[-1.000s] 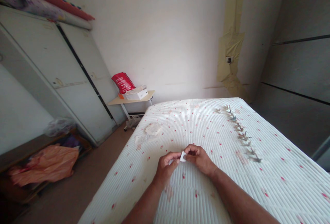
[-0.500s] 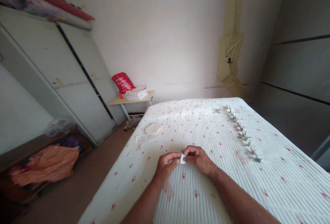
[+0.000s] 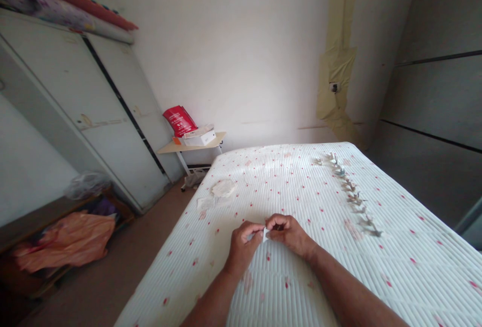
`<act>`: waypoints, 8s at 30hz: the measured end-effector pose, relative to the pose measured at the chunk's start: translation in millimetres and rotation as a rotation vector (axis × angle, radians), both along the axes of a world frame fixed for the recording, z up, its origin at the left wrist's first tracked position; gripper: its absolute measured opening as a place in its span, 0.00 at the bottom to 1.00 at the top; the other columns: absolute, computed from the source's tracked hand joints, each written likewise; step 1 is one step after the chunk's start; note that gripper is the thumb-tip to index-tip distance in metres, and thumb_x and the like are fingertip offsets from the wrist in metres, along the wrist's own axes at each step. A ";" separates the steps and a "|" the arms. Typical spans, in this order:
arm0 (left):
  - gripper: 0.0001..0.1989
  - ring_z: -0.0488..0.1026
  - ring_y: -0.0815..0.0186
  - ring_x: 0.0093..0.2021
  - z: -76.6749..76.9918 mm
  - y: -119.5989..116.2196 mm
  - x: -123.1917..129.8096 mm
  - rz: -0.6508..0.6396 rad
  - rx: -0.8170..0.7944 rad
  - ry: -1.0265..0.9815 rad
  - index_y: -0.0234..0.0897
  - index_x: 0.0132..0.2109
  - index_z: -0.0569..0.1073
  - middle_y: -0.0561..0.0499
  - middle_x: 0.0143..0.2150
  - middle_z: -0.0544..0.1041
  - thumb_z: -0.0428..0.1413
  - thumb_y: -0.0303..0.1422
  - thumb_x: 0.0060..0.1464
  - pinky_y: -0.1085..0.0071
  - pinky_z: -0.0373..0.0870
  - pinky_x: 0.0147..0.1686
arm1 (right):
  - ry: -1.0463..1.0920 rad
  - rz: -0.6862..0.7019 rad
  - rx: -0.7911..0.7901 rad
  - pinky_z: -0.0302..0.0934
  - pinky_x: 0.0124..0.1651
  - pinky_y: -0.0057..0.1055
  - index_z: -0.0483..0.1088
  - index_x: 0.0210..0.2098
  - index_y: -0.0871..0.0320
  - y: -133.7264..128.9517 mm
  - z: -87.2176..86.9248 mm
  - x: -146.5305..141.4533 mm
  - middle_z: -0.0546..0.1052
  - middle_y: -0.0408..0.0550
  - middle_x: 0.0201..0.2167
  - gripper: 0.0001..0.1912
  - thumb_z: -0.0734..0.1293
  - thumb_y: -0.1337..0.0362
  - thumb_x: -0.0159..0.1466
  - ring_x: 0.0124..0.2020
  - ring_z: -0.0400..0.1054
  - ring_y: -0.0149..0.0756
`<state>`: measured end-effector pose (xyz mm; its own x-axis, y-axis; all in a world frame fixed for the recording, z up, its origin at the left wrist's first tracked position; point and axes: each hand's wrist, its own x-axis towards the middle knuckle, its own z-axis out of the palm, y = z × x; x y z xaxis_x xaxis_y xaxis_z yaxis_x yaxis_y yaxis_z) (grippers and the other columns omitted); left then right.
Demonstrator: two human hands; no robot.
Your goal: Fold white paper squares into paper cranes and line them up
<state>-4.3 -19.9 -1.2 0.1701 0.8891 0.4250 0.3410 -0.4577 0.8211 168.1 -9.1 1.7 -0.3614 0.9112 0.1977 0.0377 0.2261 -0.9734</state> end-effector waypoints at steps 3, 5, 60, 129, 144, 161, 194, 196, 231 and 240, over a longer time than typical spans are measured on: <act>0.10 0.73 0.67 0.33 -3.5 3.6 1.0 0.029 -0.111 -0.053 0.34 0.34 0.76 0.50 0.32 0.77 0.50 0.26 0.47 0.73 0.68 0.36 | -0.047 -0.040 0.077 0.58 0.40 0.30 0.70 0.27 0.58 1.6 1.3 0.2 0.71 0.44 0.31 0.08 0.68 0.60 0.54 0.35 0.65 0.33; 0.11 0.73 0.67 0.33 -6.8 7.4 2.4 0.019 -0.214 -0.098 0.33 0.34 0.76 0.50 0.31 0.78 0.49 0.26 0.47 0.74 0.68 0.35 | -0.082 -0.080 0.079 0.58 0.40 0.30 0.71 0.28 0.59 2.7 1.1 -0.6 0.71 0.45 0.30 0.09 0.67 0.58 0.54 0.34 0.65 0.33; 0.05 0.68 0.68 0.28 2.4 19.3 4.0 0.069 -0.224 0.426 0.38 0.29 0.75 0.54 0.25 0.73 0.55 0.30 0.41 0.75 0.57 0.28 | -0.537 0.087 0.388 0.58 0.37 0.25 0.73 0.28 0.57 10.3 1.3 11.7 0.69 0.46 0.34 0.07 0.62 0.70 0.58 0.33 0.66 0.29; 0.06 0.64 0.63 0.42 5.2 -17.5 -10.9 -0.084 0.309 0.867 0.38 0.36 0.71 0.51 0.36 0.73 0.50 0.29 0.57 0.65 0.60 0.40 | -1.147 -0.030 0.353 0.48 0.28 0.26 0.67 0.31 0.58 21.7 7.1 -13.0 0.71 0.45 0.32 0.07 0.58 0.67 0.61 0.29 0.66 0.31; 0.11 0.66 0.63 0.38 0.7 -23.1 -12.3 -0.027 0.321 0.819 0.38 0.40 0.70 0.50 0.33 0.72 0.47 0.23 0.54 0.65 0.61 0.38 | -1.088 -0.059 0.237 0.48 0.30 0.25 0.69 0.29 0.58 26.1 7.9 -16.9 0.72 0.46 0.32 0.06 0.61 0.67 0.55 0.31 0.64 0.31; 0.12 0.64 0.63 0.42 -9.7 -21.7 -10.6 -0.036 0.319 0.840 0.40 0.46 0.70 0.50 0.40 0.72 0.47 0.28 0.57 0.63 0.61 0.42 | -1.053 -0.067 0.209 0.49 0.30 0.24 0.71 0.27 0.58 31.3 4.8 -16.0 0.73 0.45 0.31 0.06 0.62 0.68 0.53 0.30 0.64 0.30; 0.11 0.63 0.62 0.42 -5.6 -24.7 -6.6 0.008 0.274 0.927 0.39 0.43 0.71 0.50 0.40 0.71 0.46 0.27 0.56 0.64 0.60 0.41 | -0.845 -0.048 0.151 0.53 0.31 0.23 0.69 0.26 0.59 32.3 4.1 -8.0 0.71 0.41 0.27 0.05 0.64 0.70 0.48 0.28 0.61 0.28; 0.11 0.63 0.63 0.41 -6.0 -24.5 -6.6 0.014 0.278 0.939 0.40 0.43 0.71 0.50 0.40 0.72 0.46 0.27 0.57 0.64 0.60 0.40 | -0.810 -0.038 0.148 0.53 0.30 0.22 0.68 0.25 0.59 33.3 2.7 -7.0 0.70 0.41 0.26 0.04 0.63 0.71 0.48 0.28 0.61 0.28; 0.05 0.63 0.62 0.38 5.1 -17.8 -2.0 -0.039 0.371 0.989 0.37 0.34 0.69 0.50 0.33 0.70 0.49 0.27 0.55 0.64 0.57 0.37 | -0.919 -0.093 0.116 0.52 0.30 0.23 0.71 0.25 0.58 31.6 10.3 -13.7 0.73 0.42 0.27 0.04 0.64 0.68 0.49 0.28 0.63 0.29; 0.04 0.64 0.63 0.37 -1.0 -18.2 -2.2 -0.037 0.402 1.017 0.36 0.34 0.68 0.51 0.32 0.71 0.50 0.27 0.55 0.64 0.58 0.36 | -0.893 -0.094 0.126 0.51 0.29 0.22 0.70 0.24 0.58 32.9 8.4 -12.8 0.72 0.41 0.26 0.04 0.64 0.69 0.49 0.27 0.62 0.28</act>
